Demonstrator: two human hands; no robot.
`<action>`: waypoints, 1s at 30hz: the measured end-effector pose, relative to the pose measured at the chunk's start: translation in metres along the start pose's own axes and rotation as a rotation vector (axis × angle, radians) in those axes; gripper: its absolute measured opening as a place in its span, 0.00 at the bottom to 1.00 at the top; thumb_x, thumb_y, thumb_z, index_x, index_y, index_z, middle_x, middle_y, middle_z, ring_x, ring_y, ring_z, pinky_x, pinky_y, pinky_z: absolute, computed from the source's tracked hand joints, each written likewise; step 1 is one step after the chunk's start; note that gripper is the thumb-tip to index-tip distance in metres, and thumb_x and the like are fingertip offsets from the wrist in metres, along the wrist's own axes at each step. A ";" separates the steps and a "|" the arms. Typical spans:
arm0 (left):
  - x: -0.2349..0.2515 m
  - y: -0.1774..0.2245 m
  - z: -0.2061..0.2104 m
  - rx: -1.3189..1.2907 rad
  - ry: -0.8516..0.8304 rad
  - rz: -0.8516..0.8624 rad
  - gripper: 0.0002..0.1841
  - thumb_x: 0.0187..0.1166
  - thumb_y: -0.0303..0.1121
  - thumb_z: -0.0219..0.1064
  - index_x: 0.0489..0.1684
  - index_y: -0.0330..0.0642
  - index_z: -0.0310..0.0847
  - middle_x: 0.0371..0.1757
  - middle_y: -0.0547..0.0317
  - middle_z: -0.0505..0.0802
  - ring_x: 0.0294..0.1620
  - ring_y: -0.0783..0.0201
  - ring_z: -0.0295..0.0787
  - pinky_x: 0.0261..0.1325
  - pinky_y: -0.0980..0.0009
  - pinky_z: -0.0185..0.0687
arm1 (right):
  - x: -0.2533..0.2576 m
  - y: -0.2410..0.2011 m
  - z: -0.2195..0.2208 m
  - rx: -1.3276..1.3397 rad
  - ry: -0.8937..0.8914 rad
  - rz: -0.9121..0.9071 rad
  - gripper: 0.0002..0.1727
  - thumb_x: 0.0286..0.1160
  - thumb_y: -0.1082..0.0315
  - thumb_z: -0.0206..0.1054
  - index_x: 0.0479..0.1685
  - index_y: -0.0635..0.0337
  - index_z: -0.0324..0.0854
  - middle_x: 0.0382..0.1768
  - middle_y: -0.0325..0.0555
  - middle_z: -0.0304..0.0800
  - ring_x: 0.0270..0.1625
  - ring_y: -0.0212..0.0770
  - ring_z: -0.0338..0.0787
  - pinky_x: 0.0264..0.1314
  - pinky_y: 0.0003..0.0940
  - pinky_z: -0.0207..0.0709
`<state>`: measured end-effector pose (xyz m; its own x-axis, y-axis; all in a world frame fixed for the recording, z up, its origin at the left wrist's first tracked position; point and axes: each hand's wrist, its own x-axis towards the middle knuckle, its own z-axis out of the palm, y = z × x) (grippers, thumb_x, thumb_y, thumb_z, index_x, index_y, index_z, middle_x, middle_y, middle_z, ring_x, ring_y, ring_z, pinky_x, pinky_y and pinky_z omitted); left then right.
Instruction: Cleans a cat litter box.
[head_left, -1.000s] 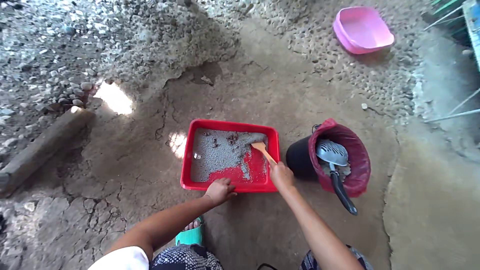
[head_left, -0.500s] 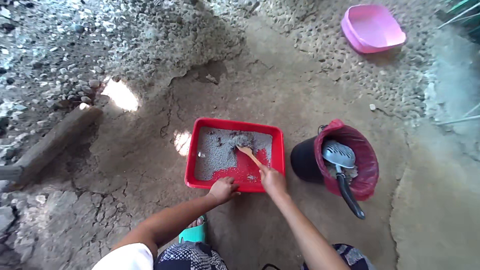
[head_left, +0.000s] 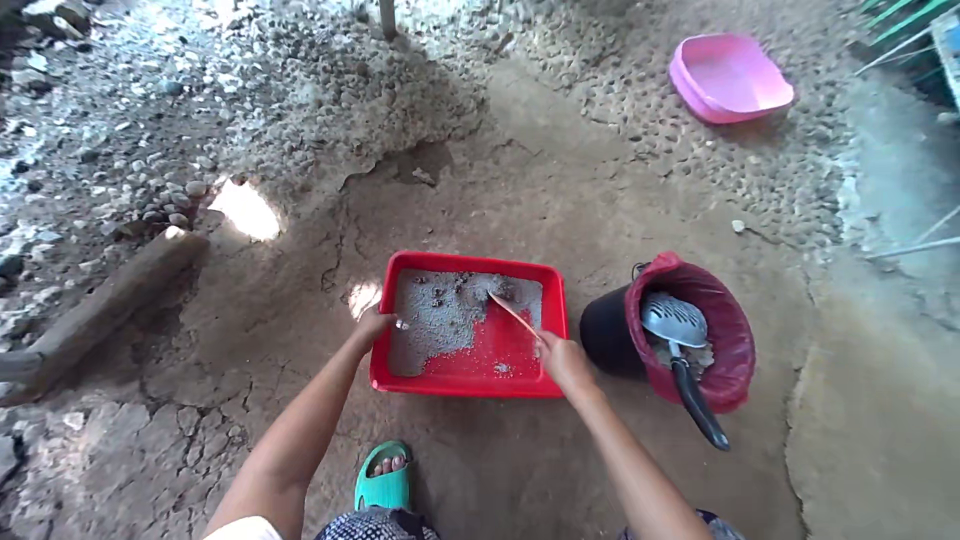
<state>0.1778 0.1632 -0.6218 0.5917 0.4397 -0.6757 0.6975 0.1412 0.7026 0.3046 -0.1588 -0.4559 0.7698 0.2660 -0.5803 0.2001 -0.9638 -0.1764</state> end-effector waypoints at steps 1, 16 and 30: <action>-0.003 -0.003 0.001 -0.084 -0.012 0.046 0.25 0.84 0.27 0.63 0.79 0.32 0.68 0.65 0.35 0.85 0.59 0.50 0.86 0.65 0.51 0.81 | -0.014 0.010 -0.013 0.081 -0.026 0.005 0.21 0.93 0.64 0.54 0.79 0.54 0.79 0.60 0.61 0.92 0.62 0.59 0.91 0.70 0.57 0.78; -0.127 0.012 0.018 0.008 0.220 0.668 0.17 0.79 0.25 0.63 0.61 0.23 0.82 0.48 0.43 0.93 0.47 0.69 0.90 0.58 0.69 0.84 | -0.143 0.226 -0.093 0.429 0.643 0.318 0.23 0.95 0.65 0.50 0.81 0.67 0.70 0.40 0.61 0.88 0.25 0.44 0.81 0.27 0.43 0.77; -0.108 -0.054 0.041 -0.581 0.502 -0.089 0.24 0.87 0.28 0.60 0.82 0.33 0.67 0.70 0.32 0.83 0.65 0.46 0.85 0.68 0.48 0.79 | -0.157 0.138 -0.086 0.171 0.664 -0.168 0.21 0.87 0.71 0.59 0.73 0.72 0.80 0.57 0.76 0.89 0.56 0.71 0.91 0.63 0.66 0.81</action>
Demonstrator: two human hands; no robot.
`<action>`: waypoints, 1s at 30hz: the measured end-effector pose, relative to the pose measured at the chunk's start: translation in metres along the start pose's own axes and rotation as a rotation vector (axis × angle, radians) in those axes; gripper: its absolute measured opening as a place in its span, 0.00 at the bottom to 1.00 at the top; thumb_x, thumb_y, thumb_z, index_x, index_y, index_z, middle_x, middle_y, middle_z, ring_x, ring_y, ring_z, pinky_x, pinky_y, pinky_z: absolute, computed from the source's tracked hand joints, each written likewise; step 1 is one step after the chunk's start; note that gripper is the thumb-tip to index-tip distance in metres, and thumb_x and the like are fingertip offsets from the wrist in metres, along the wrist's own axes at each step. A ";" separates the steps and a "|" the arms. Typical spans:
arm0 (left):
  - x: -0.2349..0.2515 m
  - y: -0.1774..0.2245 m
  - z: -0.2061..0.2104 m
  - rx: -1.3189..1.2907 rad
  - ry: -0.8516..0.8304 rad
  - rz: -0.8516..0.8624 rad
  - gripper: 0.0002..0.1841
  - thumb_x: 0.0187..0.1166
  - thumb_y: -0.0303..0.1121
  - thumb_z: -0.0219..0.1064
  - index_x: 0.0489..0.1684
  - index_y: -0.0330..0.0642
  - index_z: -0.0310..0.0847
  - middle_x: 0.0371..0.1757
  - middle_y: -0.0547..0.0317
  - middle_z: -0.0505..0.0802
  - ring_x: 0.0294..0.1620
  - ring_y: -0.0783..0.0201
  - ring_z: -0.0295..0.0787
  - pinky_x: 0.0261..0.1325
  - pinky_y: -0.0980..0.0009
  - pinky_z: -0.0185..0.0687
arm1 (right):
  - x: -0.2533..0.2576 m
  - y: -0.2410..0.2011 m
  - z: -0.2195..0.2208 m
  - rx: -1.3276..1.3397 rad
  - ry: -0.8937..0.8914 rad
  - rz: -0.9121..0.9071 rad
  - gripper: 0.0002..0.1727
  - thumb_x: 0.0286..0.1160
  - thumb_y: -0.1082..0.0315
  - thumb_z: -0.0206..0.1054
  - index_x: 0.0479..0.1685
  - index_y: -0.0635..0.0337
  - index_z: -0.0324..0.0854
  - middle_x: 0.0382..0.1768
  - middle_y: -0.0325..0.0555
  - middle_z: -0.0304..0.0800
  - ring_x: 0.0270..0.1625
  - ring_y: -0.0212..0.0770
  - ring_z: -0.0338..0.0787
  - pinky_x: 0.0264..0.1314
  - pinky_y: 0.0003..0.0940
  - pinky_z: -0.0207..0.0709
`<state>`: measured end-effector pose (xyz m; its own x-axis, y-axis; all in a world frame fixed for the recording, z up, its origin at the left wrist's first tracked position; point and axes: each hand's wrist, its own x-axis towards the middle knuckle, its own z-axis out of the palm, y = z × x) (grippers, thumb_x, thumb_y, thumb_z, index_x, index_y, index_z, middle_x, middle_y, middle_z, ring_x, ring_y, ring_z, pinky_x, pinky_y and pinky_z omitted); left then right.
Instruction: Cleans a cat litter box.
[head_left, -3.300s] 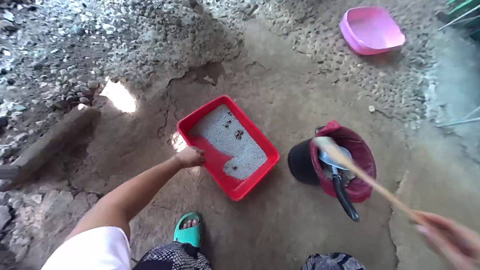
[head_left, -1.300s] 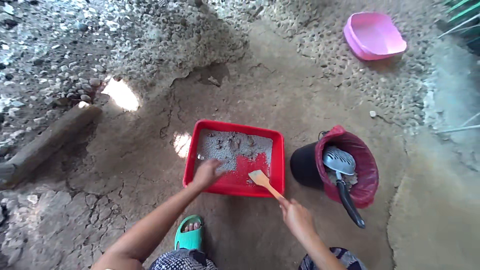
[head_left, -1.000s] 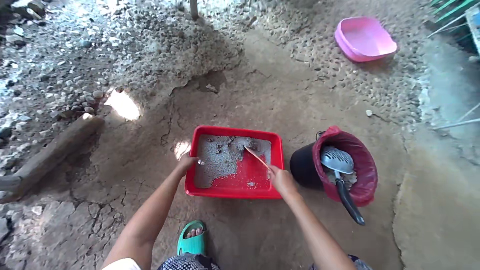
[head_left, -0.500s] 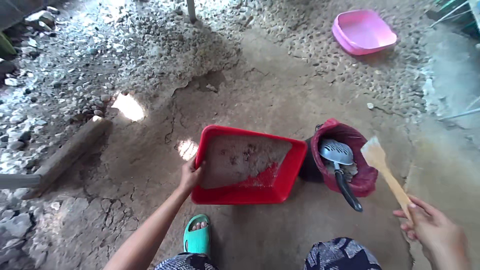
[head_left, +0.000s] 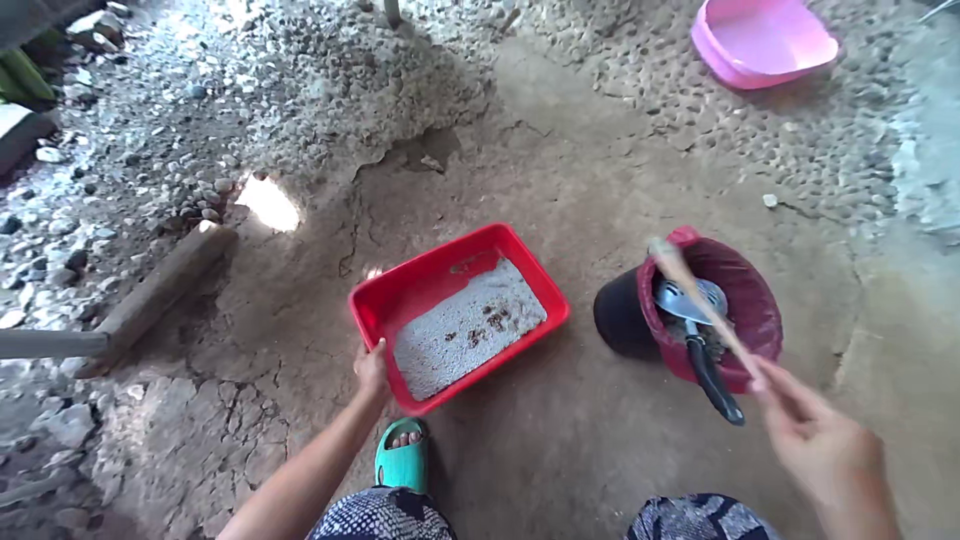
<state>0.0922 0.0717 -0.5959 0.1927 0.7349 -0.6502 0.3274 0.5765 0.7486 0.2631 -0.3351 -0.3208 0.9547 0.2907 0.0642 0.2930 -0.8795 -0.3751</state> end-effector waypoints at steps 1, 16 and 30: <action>-0.021 -0.012 0.007 -0.043 -0.040 -0.052 0.27 0.90 0.29 0.56 0.87 0.35 0.60 0.74 0.31 0.80 0.68 0.44 0.82 0.70 0.46 0.77 | -0.004 -0.016 0.014 0.020 -0.040 -0.096 0.20 0.85 0.71 0.61 0.71 0.71 0.82 0.55 0.73 0.90 0.54 0.68 0.93 0.60 0.64 0.83; -0.003 0.039 0.031 1.163 -0.472 0.176 0.30 0.87 0.31 0.56 0.90 0.38 0.56 0.71 0.29 0.84 0.72 0.33 0.82 0.73 0.38 0.76 | -0.036 -0.125 0.210 -0.465 -0.940 -0.172 0.28 0.86 0.74 0.53 0.86 0.58 0.69 0.74 0.71 0.77 0.65 0.69 0.87 0.62 0.60 0.83; -0.039 0.003 0.048 1.066 -0.712 0.094 0.33 0.78 0.27 0.68 0.83 0.31 0.59 0.66 0.31 0.86 0.70 0.37 0.84 0.72 0.41 0.78 | 0.048 -0.183 0.234 -0.533 -0.831 -0.173 0.23 0.88 0.73 0.51 0.80 0.62 0.74 0.70 0.67 0.81 0.62 0.64 0.90 0.60 0.55 0.84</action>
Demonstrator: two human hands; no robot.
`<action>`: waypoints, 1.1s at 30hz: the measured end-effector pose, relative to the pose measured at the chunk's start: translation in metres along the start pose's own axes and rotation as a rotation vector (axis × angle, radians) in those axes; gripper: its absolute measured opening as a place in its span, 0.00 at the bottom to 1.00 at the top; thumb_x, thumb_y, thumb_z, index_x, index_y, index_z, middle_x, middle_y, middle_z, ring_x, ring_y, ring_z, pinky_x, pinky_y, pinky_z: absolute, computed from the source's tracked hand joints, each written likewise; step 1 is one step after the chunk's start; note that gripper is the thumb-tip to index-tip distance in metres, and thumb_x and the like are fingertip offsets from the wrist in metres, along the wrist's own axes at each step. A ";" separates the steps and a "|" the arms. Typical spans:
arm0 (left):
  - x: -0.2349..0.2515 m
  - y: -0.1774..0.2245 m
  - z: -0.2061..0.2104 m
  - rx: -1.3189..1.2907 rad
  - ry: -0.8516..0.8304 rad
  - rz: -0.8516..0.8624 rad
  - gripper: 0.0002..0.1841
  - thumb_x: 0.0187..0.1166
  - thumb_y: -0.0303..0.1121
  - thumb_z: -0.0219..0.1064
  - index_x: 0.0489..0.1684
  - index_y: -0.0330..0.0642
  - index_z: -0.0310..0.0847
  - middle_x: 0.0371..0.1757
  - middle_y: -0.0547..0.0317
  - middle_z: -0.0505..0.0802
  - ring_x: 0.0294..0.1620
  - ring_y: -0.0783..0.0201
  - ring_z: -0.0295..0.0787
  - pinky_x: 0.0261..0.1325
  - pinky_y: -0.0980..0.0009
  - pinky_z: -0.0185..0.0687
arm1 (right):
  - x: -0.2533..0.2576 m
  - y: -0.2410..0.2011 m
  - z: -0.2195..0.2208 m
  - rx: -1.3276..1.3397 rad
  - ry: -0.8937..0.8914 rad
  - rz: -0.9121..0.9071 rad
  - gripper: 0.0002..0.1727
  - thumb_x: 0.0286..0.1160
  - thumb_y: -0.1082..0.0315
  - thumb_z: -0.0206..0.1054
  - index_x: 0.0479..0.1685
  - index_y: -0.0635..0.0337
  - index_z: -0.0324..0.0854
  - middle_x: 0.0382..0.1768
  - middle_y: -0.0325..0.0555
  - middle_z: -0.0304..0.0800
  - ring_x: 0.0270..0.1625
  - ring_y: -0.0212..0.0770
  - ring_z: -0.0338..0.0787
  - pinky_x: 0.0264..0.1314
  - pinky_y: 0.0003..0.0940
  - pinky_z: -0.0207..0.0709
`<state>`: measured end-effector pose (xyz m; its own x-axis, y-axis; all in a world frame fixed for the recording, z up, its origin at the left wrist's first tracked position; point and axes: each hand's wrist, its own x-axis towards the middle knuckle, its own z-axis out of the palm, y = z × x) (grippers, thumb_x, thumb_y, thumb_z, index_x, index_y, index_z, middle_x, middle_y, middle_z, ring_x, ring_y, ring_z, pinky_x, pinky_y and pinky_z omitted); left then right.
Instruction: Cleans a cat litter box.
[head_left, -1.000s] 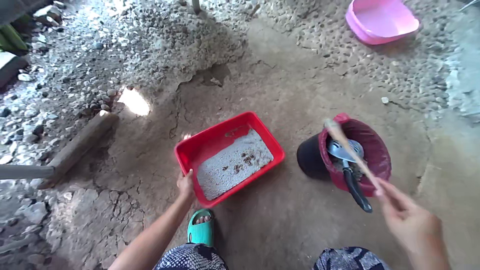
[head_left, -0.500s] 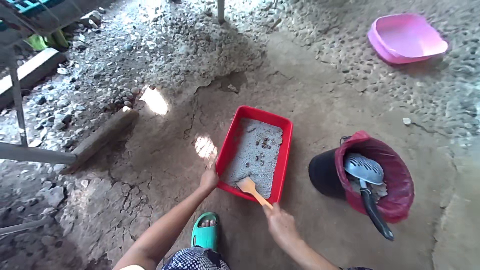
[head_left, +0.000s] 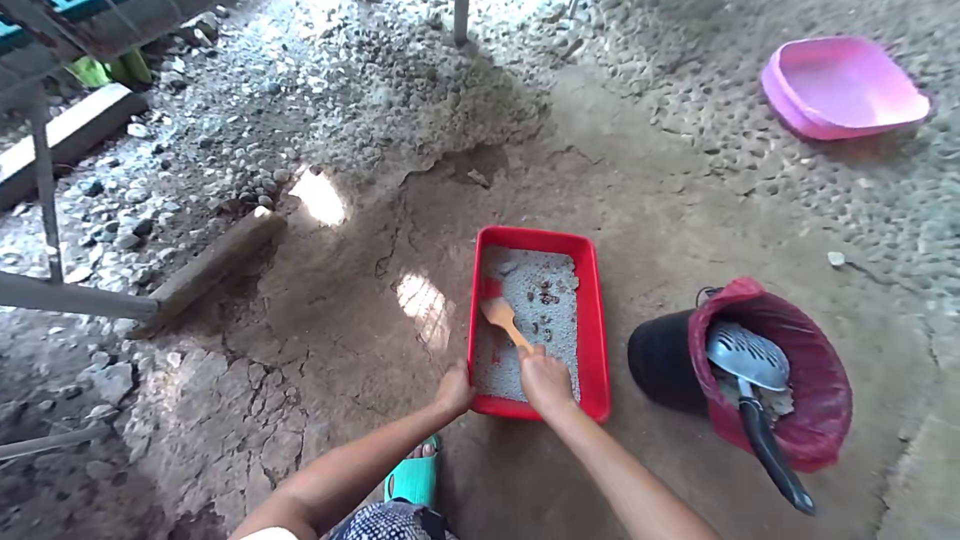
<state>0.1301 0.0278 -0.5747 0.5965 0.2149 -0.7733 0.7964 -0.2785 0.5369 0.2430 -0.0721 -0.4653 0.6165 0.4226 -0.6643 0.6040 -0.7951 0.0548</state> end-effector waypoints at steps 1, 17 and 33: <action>-0.003 0.000 0.002 0.000 -0.001 -0.001 0.33 0.78 0.27 0.68 0.83 0.31 0.59 0.67 0.31 0.85 0.70 0.37 0.84 0.72 0.41 0.77 | 0.010 -0.002 -0.011 0.038 -0.011 0.009 0.24 0.89 0.72 0.51 0.82 0.62 0.72 0.72 0.68 0.79 0.65 0.65 0.88 0.63 0.57 0.83; 0.030 -0.026 0.021 -0.234 0.003 0.047 0.38 0.75 0.30 0.71 0.88 0.38 0.58 0.68 0.32 0.86 0.70 0.39 0.83 0.74 0.40 0.75 | 0.057 -0.002 -0.023 0.160 0.131 0.005 0.20 0.87 0.73 0.54 0.73 0.65 0.79 0.65 0.68 0.85 0.64 0.66 0.89 0.60 0.61 0.83; -0.061 0.076 -0.081 -0.692 -0.031 0.132 0.19 0.87 0.27 0.53 0.76 0.34 0.64 0.40 0.48 0.87 0.32 0.61 0.88 0.35 0.65 0.88 | -0.175 0.314 -0.003 0.602 0.733 0.641 0.22 0.94 0.69 0.51 0.77 0.71 0.75 0.57 0.81 0.86 0.59 0.80 0.86 0.65 0.77 0.71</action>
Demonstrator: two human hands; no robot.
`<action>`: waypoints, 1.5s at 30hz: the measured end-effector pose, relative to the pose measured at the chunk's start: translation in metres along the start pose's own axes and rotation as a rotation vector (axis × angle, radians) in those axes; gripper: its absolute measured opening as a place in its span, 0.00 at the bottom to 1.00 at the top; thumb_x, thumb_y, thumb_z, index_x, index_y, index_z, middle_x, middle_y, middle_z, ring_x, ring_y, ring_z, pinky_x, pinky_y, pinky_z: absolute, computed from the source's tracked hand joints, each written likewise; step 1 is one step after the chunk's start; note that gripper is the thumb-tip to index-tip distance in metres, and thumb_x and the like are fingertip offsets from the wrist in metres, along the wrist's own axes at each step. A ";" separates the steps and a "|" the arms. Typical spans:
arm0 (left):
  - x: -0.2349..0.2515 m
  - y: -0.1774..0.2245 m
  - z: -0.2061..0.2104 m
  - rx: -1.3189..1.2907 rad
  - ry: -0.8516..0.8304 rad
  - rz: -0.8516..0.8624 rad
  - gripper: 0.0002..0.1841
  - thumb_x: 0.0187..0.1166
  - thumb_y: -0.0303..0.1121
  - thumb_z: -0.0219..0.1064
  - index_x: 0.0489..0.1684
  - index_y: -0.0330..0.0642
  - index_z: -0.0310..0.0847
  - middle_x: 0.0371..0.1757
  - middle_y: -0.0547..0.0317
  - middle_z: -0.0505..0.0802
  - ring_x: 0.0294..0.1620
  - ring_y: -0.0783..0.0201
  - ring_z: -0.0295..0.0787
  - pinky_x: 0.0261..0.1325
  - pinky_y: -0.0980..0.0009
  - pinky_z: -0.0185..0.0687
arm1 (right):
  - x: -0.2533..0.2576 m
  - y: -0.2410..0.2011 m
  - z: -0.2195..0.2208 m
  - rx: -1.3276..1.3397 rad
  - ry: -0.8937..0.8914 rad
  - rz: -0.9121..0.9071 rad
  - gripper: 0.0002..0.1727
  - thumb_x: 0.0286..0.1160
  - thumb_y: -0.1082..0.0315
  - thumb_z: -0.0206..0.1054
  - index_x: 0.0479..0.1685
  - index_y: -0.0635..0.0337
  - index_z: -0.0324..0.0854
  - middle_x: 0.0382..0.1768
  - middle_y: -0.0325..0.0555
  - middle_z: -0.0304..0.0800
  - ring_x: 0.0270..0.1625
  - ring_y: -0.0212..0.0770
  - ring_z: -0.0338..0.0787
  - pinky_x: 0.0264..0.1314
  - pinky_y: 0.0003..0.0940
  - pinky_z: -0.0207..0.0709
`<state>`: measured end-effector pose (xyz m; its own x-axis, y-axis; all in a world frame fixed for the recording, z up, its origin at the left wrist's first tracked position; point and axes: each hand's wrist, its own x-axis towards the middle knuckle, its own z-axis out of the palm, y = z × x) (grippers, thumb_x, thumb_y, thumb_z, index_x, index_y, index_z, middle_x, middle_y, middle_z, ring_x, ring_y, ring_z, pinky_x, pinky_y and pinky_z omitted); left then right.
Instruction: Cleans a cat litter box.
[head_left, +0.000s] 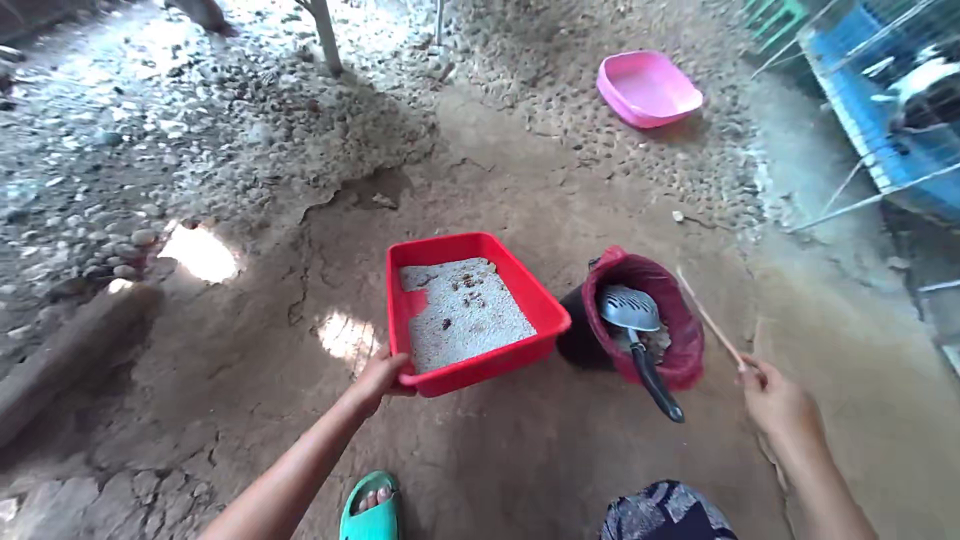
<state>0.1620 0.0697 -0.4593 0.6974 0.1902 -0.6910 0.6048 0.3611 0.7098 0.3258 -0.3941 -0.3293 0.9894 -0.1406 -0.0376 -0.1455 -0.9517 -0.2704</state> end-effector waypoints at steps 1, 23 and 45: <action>-0.003 -0.001 0.002 -0.004 -0.006 -0.001 0.20 0.87 0.27 0.53 0.76 0.35 0.64 0.41 0.48 0.87 0.32 0.61 0.89 0.35 0.64 0.88 | 0.012 0.013 0.014 -0.038 -0.062 0.043 0.23 0.95 0.67 0.51 0.79 0.71 0.73 0.61 0.82 0.84 0.62 0.81 0.84 0.66 0.77 0.71; 0.176 -0.066 -0.039 0.071 0.032 0.097 0.45 0.77 0.22 0.64 0.96 0.48 0.42 0.75 0.32 0.79 0.62 0.43 0.86 0.58 0.47 0.85 | -0.113 -0.034 0.019 1.098 -0.701 0.117 0.34 0.58 0.84 0.51 0.72 0.58 0.56 0.44 0.37 0.90 0.40 0.40 0.95 0.46 0.44 0.94; 0.054 -0.053 0.002 0.298 0.071 0.389 0.42 0.77 0.22 0.67 0.93 0.32 0.47 0.67 0.32 0.87 0.63 0.50 0.90 0.70 0.54 0.82 | -0.105 -0.130 0.198 0.780 -0.693 0.105 0.18 0.81 0.70 0.71 0.64 0.70 0.80 0.17 0.42 0.81 0.12 0.31 0.77 0.14 0.27 0.75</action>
<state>0.1681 0.0587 -0.5337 0.8717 0.3243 -0.3674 0.3958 -0.0241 0.9180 0.2417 -0.2013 -0.4811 0.7923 0.2100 -0.5729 -0.4325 -0.4690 -0.7700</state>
